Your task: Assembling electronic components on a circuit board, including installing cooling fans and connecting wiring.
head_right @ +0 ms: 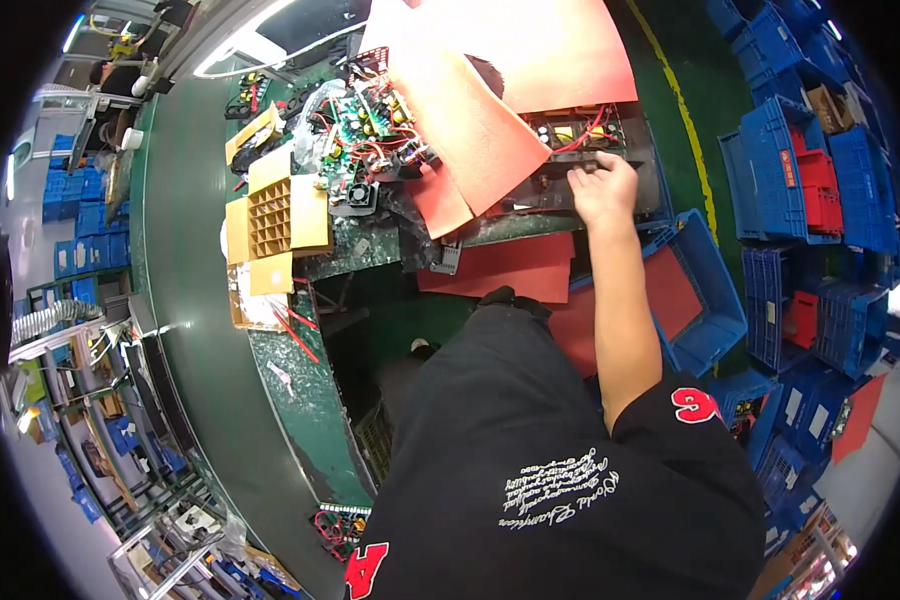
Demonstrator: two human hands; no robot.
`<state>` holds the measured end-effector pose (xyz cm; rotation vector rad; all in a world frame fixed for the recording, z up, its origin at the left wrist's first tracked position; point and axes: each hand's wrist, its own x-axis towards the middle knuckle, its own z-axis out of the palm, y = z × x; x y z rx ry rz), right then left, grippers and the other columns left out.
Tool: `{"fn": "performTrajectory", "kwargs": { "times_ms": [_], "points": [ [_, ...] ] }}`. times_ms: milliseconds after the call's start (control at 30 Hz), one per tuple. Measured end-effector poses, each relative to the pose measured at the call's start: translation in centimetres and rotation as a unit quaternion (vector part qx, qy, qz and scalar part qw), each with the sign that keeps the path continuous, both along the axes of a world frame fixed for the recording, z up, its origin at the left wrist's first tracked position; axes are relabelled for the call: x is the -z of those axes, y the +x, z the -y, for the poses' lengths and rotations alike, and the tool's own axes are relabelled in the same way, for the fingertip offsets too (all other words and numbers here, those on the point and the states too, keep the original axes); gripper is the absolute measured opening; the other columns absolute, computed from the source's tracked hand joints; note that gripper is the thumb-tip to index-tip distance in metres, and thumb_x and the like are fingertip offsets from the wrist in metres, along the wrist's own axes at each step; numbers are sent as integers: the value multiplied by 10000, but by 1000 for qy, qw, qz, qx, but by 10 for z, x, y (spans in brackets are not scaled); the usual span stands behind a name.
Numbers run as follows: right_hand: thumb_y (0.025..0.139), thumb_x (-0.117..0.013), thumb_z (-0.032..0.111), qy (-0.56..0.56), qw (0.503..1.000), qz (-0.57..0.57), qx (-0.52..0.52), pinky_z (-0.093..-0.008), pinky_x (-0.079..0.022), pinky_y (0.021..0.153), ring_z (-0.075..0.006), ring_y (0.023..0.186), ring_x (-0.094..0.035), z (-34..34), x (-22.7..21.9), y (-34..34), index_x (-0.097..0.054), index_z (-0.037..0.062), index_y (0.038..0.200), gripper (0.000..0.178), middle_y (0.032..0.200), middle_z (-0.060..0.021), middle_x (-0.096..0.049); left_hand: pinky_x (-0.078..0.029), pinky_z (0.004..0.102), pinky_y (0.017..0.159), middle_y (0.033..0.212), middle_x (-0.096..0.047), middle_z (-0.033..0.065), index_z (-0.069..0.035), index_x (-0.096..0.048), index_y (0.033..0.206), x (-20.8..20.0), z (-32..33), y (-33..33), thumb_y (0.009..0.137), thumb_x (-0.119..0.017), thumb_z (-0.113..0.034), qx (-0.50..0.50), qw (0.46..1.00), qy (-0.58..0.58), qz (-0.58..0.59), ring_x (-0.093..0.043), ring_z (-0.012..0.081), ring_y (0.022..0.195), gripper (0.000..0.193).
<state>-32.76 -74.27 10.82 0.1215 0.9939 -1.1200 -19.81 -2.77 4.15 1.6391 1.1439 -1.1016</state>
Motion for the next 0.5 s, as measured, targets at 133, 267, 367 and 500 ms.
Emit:
{"fn": "performTrajectory", "kwargs": {
  "times_ms": [133, 267, 367, 500],
  "points": [
    [889, -489, 191, 33, 989, 143, 17, -454, -122, 1211, -394, 1490, -66, 2, -15, -28, 32, -141, 1481, 856, 1584, -297, -31, -515, 299, 756, 871, -648, 67, -23, -615, 1037, 4, -3, -6, 918, -590, -195, -5, 1000, -4, 0, -620, 191, 787, 210],
    [888, -518, 163, 23, 994, 108, -2, -445, -255, 1166, -381, 1418, -239, -6, -30, -32, -130, -109, 1472, 752, 1531, -265, -162, -517, 305, 766, 875, -649, 70, -23, -612, 1037, 8, -12, -12, 921, -590, -205, -10, 1000, -5, 0, -624, 197, 800, 217],
    [884, -564, 145, -16, 999, -41, 15, -389, -421, 1024, -297, 1189, -513, 8, -24, -35, -397, -70, 1336, 528, 1285, -202, -499, -518, 309, 774, 879, -650, 72, -23, -610, 1038, 6, -11, -3, 923, -590, -213, -5, 1000, -7, 4, -626, 201, 810, 222],
    [801, -733, 150, -361, 828, -412, -119, -282, -509, 717, -165, 895, -648, 79, -2, -15, -595, -17, 1149, 410, 958, -99, -672, -520, 315, 784, 883, -651, 75, -23, -606, 1038, -7, -6, 32, 925, -591, -222, 15, 1000, -4, 19, -630, 206, 823, 230]
  ]
}}
